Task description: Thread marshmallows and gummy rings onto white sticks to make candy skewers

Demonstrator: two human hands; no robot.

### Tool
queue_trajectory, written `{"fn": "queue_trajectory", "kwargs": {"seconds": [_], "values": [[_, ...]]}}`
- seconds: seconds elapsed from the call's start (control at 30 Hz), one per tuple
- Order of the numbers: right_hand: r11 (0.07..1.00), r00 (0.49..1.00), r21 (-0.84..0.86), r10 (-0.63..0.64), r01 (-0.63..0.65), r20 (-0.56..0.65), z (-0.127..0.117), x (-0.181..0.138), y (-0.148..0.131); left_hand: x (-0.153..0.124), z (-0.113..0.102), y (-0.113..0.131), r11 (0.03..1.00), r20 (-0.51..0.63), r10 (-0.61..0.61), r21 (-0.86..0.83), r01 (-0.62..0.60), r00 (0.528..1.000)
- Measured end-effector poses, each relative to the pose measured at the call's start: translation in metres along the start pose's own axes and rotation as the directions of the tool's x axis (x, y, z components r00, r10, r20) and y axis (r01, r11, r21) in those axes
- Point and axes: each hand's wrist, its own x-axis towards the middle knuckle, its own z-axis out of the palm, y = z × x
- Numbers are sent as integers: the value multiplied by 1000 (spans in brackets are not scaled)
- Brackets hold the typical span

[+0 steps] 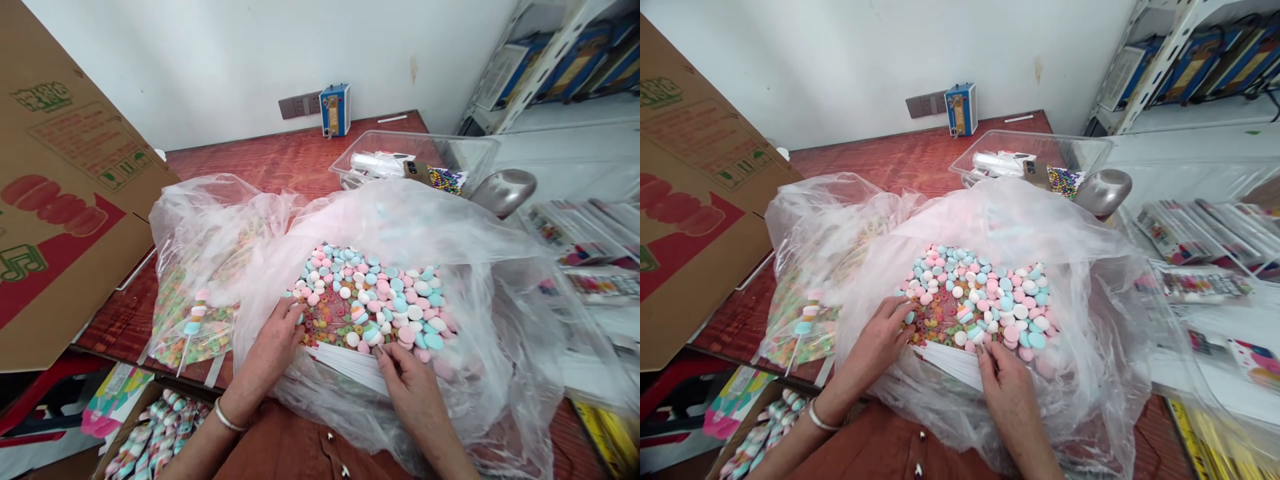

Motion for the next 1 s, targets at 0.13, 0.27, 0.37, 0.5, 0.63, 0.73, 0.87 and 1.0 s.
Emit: {"fn": "queue_trajectory", "kwargs": {"seconds": [0.13,0.27,0.37,0.5,0.63,0.73,0.87,1.0], "values": [[1000,1000,-22,-1,1,17,1,-2,3,-8,0,3,1000,0,15,-15,-15,1000],[1000,1000,-22,1,0,28,2,-1,3,-3,6,8,997,11,64,50,-64,998],[1000,999,-15,-1,1,34,3,-1,1,1,11,9,995,18,58,78,-59,998],[1000,998,2,-31,30,50,6,-4,-4,7,12,12,981,-110,-11,-192,-11,994],[997,993,23,-77,75,94,11,-9,-13,18,9,20,622,71,-276,-747,235,958],[996,992,22,-92,90,85,13,-11,-18,24,8,26,298,273,-313,-881,367,910],[996,992,32,-91,89,84,12,-10,-19,26,10,30,157,333,-316,-905,395,889],[995,992,29,-94,92,80,11,-9,-17,24,12,32,104,355,-320,-909,404,879]]}}
